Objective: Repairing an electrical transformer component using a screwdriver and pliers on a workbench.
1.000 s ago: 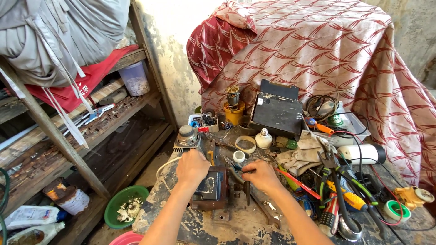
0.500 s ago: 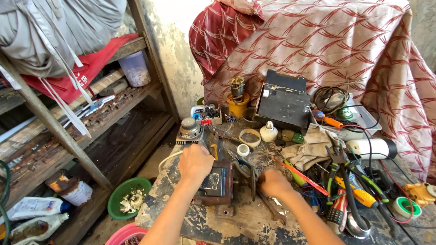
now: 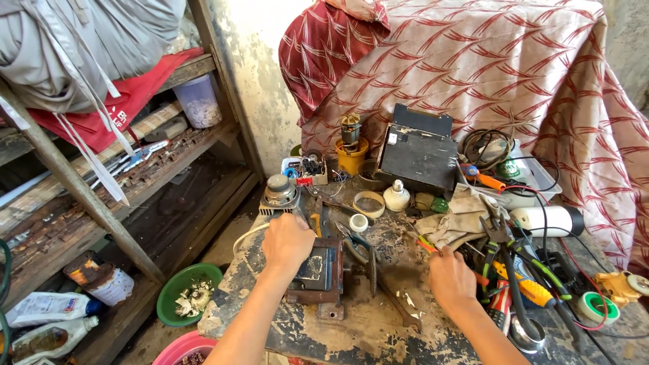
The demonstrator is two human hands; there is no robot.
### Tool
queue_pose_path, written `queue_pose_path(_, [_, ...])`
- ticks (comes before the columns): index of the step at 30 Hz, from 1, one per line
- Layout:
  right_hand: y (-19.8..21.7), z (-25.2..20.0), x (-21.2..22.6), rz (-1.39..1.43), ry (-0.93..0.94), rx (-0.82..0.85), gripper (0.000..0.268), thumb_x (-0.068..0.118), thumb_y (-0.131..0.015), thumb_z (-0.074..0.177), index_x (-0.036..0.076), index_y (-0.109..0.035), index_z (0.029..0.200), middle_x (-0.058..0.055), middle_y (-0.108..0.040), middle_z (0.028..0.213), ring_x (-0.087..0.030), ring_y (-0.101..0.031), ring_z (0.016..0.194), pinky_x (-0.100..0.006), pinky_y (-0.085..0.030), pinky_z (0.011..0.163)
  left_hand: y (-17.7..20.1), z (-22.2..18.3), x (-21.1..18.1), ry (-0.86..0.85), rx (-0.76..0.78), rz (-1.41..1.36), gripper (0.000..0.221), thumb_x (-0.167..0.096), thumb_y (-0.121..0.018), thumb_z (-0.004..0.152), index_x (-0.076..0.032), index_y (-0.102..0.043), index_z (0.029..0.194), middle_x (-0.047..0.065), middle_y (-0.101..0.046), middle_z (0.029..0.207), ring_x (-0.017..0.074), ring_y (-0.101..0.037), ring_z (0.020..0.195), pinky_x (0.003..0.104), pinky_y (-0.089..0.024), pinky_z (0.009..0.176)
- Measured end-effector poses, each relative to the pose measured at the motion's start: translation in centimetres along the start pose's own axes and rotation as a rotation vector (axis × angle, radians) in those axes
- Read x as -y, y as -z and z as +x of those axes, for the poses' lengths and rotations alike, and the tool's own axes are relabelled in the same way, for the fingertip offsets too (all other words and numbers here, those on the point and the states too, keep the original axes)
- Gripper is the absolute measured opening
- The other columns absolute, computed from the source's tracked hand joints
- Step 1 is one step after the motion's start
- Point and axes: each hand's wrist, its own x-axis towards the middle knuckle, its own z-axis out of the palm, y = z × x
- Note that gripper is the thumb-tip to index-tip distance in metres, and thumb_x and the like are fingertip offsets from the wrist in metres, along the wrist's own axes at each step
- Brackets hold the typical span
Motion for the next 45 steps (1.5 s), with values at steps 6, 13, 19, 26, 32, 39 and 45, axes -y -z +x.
queue_pose_path(6, [0.5, -0.2, 0.3, -0.185, 0.004, 0.023, 0.038, -0.007, -0.071, 0.085, -0.007, -0.06, 0.12, -0.021, -0.055, 0.127, -0.032, -0.062, 0.109, -0.035, -0.07, 0.077, 0.0, -0.1, 0.1, 0.007, 0.004, 0.0, 0.031, 0.004, -0.049, 0.084, -0.013, -0.075, 0.087, 0.006, -0.073, 0.093, 0.0266, -0.068, 0.086, 0.042, -0.057, 0.072])
queue_pose_path(13, [0.6, 1.5, -1.0, -0.244, -0.099, 0.172, 0.01, 0.001, -0.066, 0.089, 0.009, -0.066, 0.082, -0.006, -0.068, 0.097, -0.022, -0.059, 0.107, -0.034, -0.06, 0.092, -0.7, 0.4, 0.4, 0.008, -0.019, -0.015, 0.03, 0.004, -0.052, 0.087, -0.012, -0.077, 0.089, 0.004, -0.076, 0.092, 0.0247, -0.072, 0.083, 0.042, -0.06, 0.071])
queue_pose_path(19, [-1.5, 4.5, -4.7, 0.365, -0.379, -0.056, 0.044, 0.056, -0.072, 0.077, 0.023, -0.08, 0.105, -0.014, -0.081, 0.102, -0.038, -0.073, 0.106, -0.048, -0.058, 0.09, -1.4, 1.7, 1.7, -0.068, -0.015, -0.018, 0.027, -0.016, -0.061, 0.083, -0.011, -0.081, 0.1, 0.023, -0.075, 0.103, 0.0463, -0.072, 0.104, 0.054, -0.059, 0.091])
queue_pose_path(26, [8.1, 2.0, -2.4, 0.815, -0.309, -0.627, 0.029, 0.034, -0.08, 0.088, 0.006, -0.075, 0.094, -0.016, -0.071, 0.077, -0.04, -0.069, 0.083, -0.05, -0.052, 0.078, -1.5, 1.8, 1.7, -0.063, -0.016, -0.012, 0.026, -0.017, -0.061, 0.083, -0.012, -0.082, 0.099, 0.023, -0.075, 0.103, 0.047, -0.071, 0.105, 0.053, -0.059, 0.092])
queue_pose_path(32, [14.7, -0.8, 3.1, 1.602, -0.171, -0.387, 0.04, 0.034, -0.037, 0.115, -0.004, -0.038, 0.127, -0.022, -0.057, 0.105, -0.027, -0.067, 0.058, -0.028, -0.058, 0.047, -2.1, 2.3, 2.0, -0.057, -0.024, -0.013, 0.027, -0.016, -0.061, 0.083, -0.013, -0.082, 0.099, 0.023, -0.075, 0.103, 0.0465, -0.071, 0.105, 0.052, -0.059, 0.092])
queue_pose_path(39, [14.1, -0.6, 6.6, 1.594, 0.163, -0.172, 0.023, 0.017, -0.039, 0.109, -0.003, -0.037, 0.121, -0.025, -0.064, 0.084, -0.028, -0.069, 0.056, -0.032, -0.062, 0.046, -1.9, 2.0, 2.1, -0.088, -0.029, -0.045, 0.027, -0.014, -0.062, 0.083, -0.007, -0.082, 0.099, 0.025, -0.075, 0.095, 0.048, -0.073, 0.097, 0.052, -0.061, 0.086])
queue_pose_path(45, [13.8, -1.2, 8.9, 1.429, 0.259, -0.137, 0.028, 0.016, -0.047, 0.106, -0.005, -0.04, 0.122, -0.024, -0.067, 0.088, -0.025, -0.07, 0.062, -0.032, -0.064, 0.051, -1.7, 1.9, 2.0, -0.091, -0.036, -0.034, 0.027, -0.015, -0.062, 0.084, -0.006, -0.081, 0.1, 0.025, -0.076, 0.095, 0.0473, -0.073, 0.096, 0.053, -0.061, 0.084])
